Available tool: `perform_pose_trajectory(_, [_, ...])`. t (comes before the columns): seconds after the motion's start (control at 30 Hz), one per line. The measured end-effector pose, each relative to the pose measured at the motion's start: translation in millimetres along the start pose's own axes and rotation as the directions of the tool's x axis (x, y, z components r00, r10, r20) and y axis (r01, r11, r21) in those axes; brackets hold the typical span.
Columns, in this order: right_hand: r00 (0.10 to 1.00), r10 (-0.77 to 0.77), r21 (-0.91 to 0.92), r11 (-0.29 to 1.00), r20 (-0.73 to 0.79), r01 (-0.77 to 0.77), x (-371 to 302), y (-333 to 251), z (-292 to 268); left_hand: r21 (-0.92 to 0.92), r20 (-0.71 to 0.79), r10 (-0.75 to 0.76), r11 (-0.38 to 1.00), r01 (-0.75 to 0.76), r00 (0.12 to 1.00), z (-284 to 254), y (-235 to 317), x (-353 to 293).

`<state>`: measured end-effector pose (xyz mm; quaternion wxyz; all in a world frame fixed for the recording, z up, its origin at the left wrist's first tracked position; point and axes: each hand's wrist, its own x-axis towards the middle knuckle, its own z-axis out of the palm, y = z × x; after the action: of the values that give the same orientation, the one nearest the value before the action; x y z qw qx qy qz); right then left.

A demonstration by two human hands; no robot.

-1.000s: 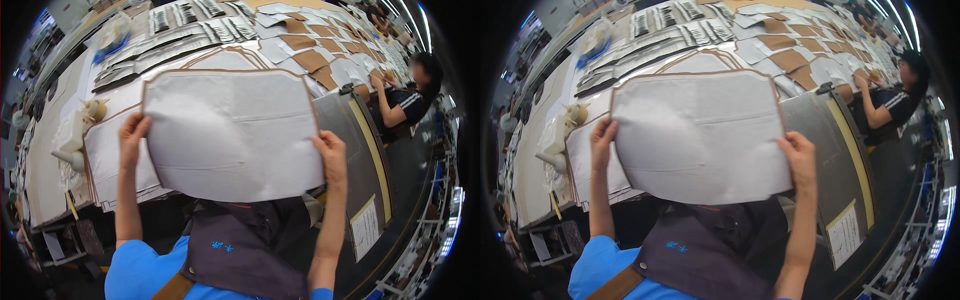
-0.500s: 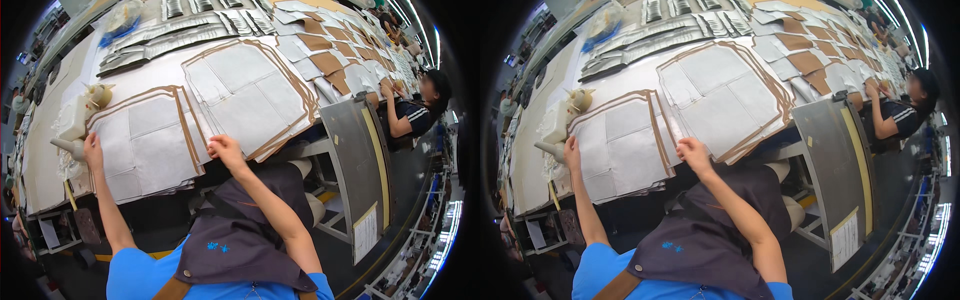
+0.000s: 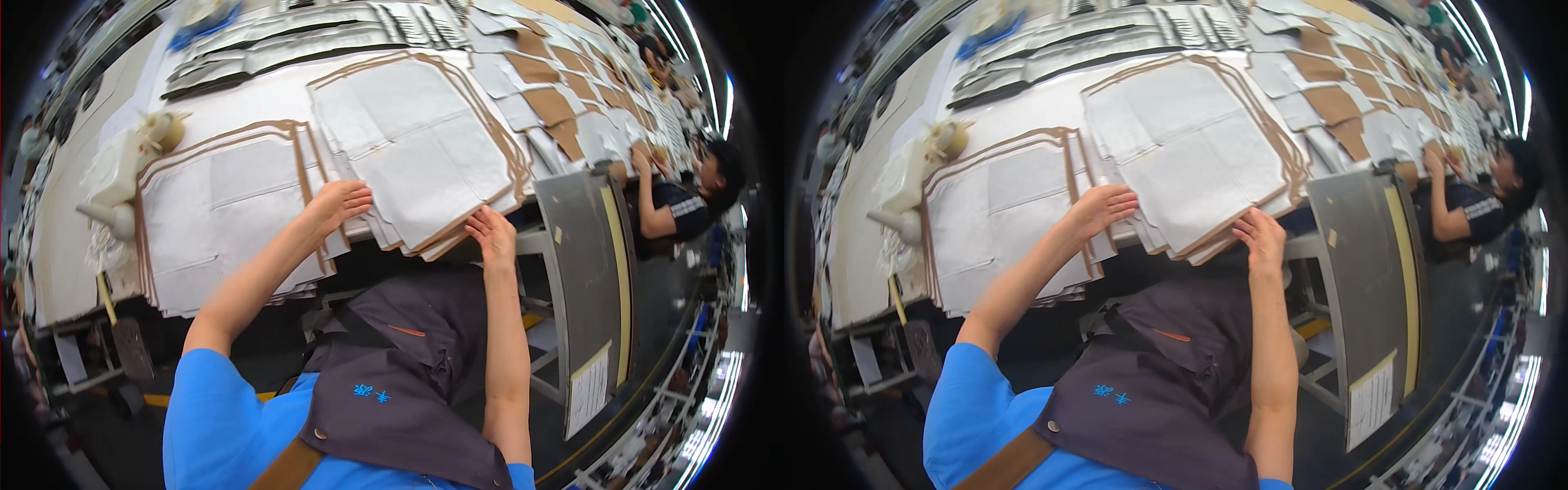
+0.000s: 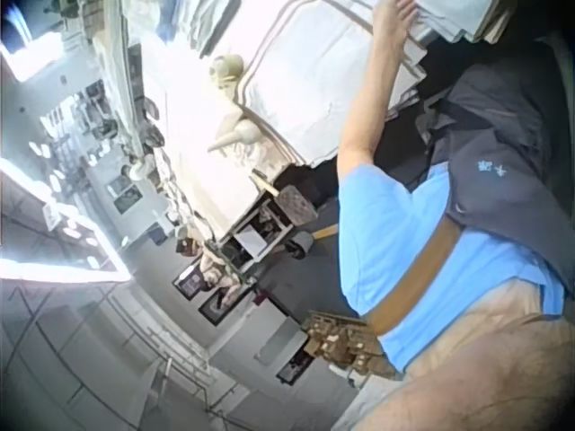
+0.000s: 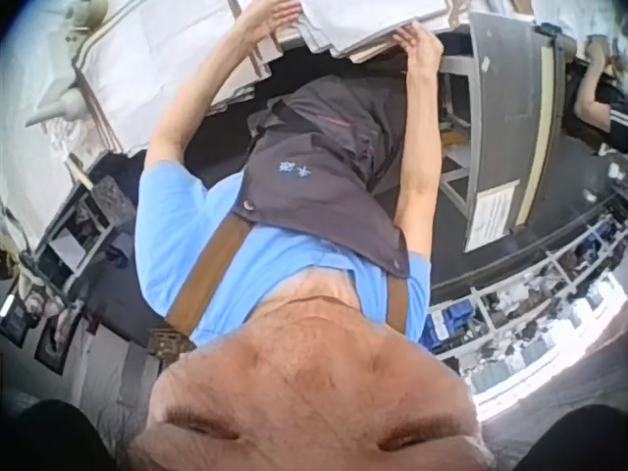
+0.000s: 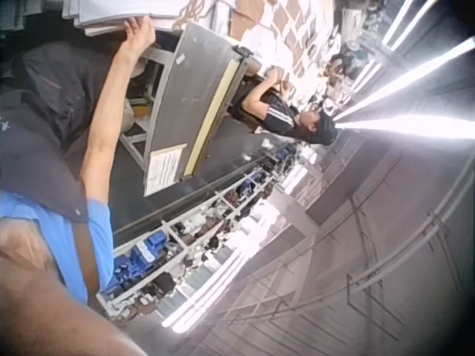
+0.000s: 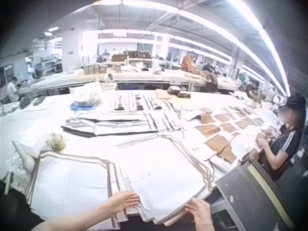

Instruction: The person positions fabric pieces onto a folding machine, folds their edges by hand, and stacks the folded pieces onto a pile on the table.

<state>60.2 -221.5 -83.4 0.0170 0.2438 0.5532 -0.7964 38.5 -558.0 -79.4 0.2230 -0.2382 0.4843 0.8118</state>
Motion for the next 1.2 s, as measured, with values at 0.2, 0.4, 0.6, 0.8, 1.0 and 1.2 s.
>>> perform_pose_trajectory(0.2, [0.998,-0.044,-0.311,0.95,-0.04,0.029,25.3,-15.4,25.1,0.03,0.039,-0.054,0.998,0.053,0.998,4.9,10.3,15.5])
perform_pose_trajectory(0.4, [0.944,-0.286,-0.282,0.903,0.164,0.323,65.1,-66.7,60.8,-0.017,0.272,0.266,0.962,-0.272,0.925,8.7,20.5,27.3])
perform_pose_trajectory(0.6, [0.805,-0.563,-0.241,0.768,0.186,0.593,29.8,-211.3,110.8,0.661,0.642,0.506,0.015,-0.75,0.576,31.0,35.0,37.6])
perform_pose_trajectory(0.8, [0.282,-0.886,-0.586,0.014,0.368,0.81,-84.5,-307.6,-5.6,0.735,0.666,0.318,-0.435,-0.52,0.675,50.5,34.8,43.4])
perform_pose_trajectory(1.0, [0.452,-0.771,-0.522,0.637,-0.449,0.568,-203.3,-222.0,-121.1,0.578,0.666,-0.051,0.666,-0.471,0.745,184.2,18.1,26.1])
perform_pose_trajectory(1.2, [0.329,-0.493,-0.188,0.739,-0.805,0.647,-288.3,-68.4,-169.0,0.354,0.813,-0.088,0.859,-0.369,0.576,353.1,-68.1,-19.7])
